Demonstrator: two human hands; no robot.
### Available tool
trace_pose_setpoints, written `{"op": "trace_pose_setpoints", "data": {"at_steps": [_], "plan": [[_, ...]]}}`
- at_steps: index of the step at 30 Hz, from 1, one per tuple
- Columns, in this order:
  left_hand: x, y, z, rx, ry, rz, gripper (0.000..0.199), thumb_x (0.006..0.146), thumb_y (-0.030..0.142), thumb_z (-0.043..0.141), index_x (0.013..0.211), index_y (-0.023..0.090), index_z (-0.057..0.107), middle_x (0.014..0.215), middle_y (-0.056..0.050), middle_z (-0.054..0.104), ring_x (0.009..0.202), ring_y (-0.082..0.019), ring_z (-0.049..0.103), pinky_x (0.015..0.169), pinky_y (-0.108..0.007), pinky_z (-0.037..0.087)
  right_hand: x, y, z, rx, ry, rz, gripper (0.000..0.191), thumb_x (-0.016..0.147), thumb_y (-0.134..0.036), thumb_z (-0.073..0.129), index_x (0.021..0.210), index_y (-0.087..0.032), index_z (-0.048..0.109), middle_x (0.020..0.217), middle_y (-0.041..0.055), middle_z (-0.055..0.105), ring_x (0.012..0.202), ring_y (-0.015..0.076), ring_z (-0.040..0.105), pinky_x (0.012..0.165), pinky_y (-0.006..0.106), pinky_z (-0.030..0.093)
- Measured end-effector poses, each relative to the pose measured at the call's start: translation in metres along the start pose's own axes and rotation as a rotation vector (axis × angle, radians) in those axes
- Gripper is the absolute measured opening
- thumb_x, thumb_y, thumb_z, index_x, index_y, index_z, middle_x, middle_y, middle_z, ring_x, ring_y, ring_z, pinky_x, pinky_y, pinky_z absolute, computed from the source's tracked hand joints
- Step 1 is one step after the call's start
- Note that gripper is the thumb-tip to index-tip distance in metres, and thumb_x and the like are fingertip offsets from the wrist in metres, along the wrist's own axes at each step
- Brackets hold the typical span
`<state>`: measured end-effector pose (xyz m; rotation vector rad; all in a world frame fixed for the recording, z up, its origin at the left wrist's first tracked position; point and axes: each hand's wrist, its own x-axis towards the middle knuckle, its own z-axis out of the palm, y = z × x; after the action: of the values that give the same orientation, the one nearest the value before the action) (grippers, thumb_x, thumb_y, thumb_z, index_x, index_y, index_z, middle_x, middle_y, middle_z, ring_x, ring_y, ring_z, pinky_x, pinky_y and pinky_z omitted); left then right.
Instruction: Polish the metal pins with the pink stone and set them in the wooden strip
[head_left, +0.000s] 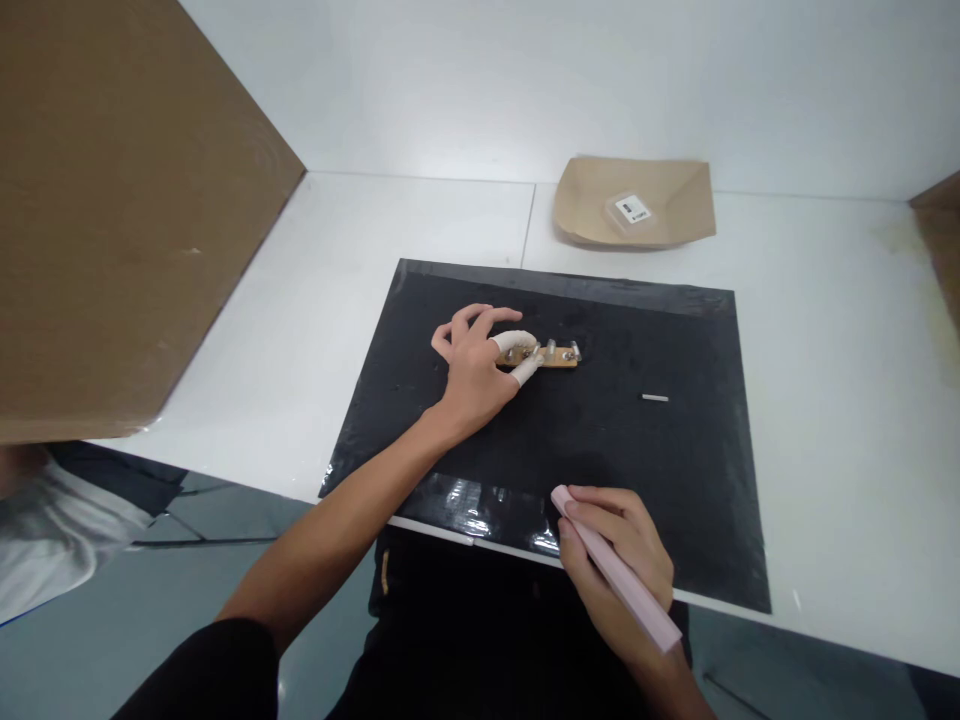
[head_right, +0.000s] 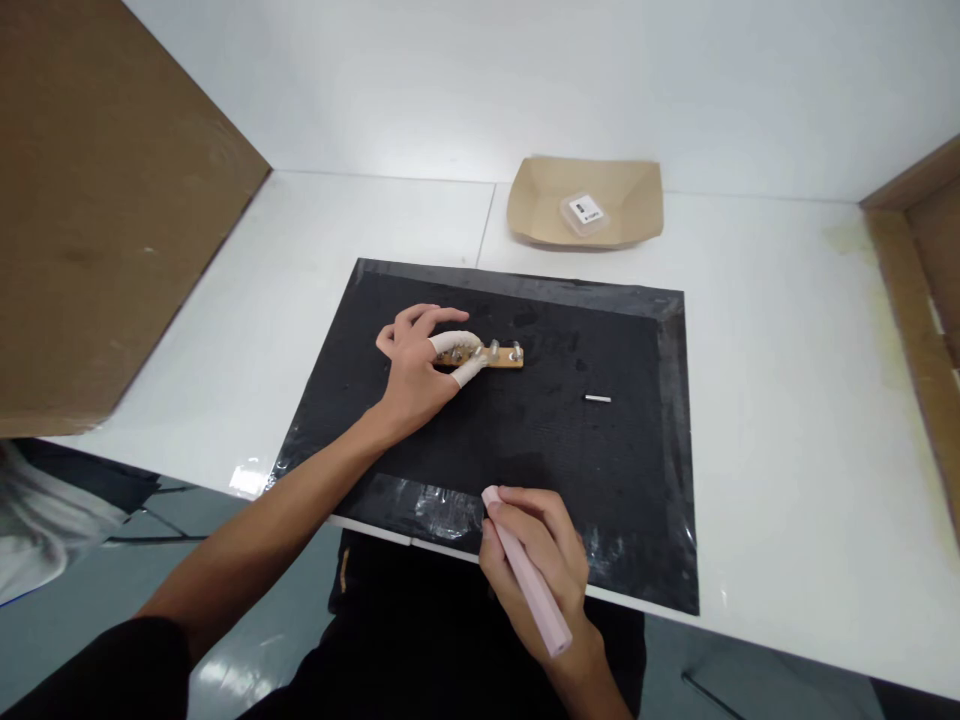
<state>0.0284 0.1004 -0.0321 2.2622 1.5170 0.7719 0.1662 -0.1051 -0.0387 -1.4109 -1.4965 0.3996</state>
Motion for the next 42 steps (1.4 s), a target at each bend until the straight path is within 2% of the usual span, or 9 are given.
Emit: {"op": "trace_pose_setpoints", "data": {"at_steps": [15, 26, 29, 34, 42], "plan": [[-0.0005, 0.0005, -0.0023, -0.008, 0.003, -0.015, 0.012, 0.089, 0.033, 0.088, 0.099, 0.031, 0.082, 0.14, -0.001, 0.075, 0.142, -0.033, 0.053, 0.113, -0.056, 0.029, -0.0033, 0.0024, 0.0013, -0.035, -0.01, -0.014, 0.023, 0.096, -0.003, 0.068, 0.112, -0.019, 0.072, 0.113, 0.0041, 0.07, 0.1, 0.0086, 0.073, 0.092, 0.018, 0.06], [-0.0008, -0.0016, -0.0017, -0.03, -0.013, 0.0, 0.012, 0.092, 0.035, 0.084, 0.103, 0.031, 0.081, 0.142, -0.002, 0.073, 0.143, -0.034, 0.051, 0.115, -0.057, 0.029, 0.0002, -0.0016, 0.0033, -0.046, 0.003, -0.017, 0.023, 0.095, -0.003, 0.069, 0.111, -0.02, 0.072, 0.111, 0.0053, 0.071, 0.097, 0.0117, 0.074, 0.087, 0.022, 0.064], [-0.0013, -0.0015, -0.0028, -0.034, -0.026, 0.007, 0.019, 0.09, 0.036, 0.086, 0.107, 0.032, 0.079, 0.144, -0.004, 0.072, 0.144, -0.036, 0.05, 0.114, -0.058, 0.029, 0.0009, -0.0009, 0.0027, -0.076, 0.001, -0.014, 0.021, 0.096, -0.005, 0.068, 0.111, -0.02, 0.072, 0.109, 0.005, 0.071, 0.096, 0.012, 0.074, 0.087, 0.023, 0.064], [-0.0033, -0.0014, -0.0053, -0.018, -0.076, 0.081, 0.052, 0.083, 0.043, 0.091, 0.13, 0.031, 0.072, 0.155, -0.008, 0.062, 0.148, -0.037, 0.044, 0.116, -0.057, 0.028, 0.0019, -0.0005, 0.0016, -0.038, -0.009, -0.01, 0.022, 0.096, -0.004, 0.067, 0.112, -0.019, 0.072, 0.112, 0.0055, 0.07, 0.1, 0.0112, 0.073, 0.09, 0.021, 0.063], [-0.0056, -0.0061, -0.0053, -0.012, -0.127, 0.134, 0.048, 0.089, 0.037, 0.082, 0.135, 0.03, 0.07, 0.164, -0.01, 0.053, 0.15, -0.041, 0.038, 0.115, -0.06, 0.028, 0.0027, -0.0019, 0.0049, -0.025, 0.016, -0.013, 0.024, 0.095, -0.003, 0.068, 0.112, -0.019, 0.072, 0.112, 0.0057, 0.069, 0.102, 0.0128, 0.073, 0.091, 0.024, 0.064]]}}
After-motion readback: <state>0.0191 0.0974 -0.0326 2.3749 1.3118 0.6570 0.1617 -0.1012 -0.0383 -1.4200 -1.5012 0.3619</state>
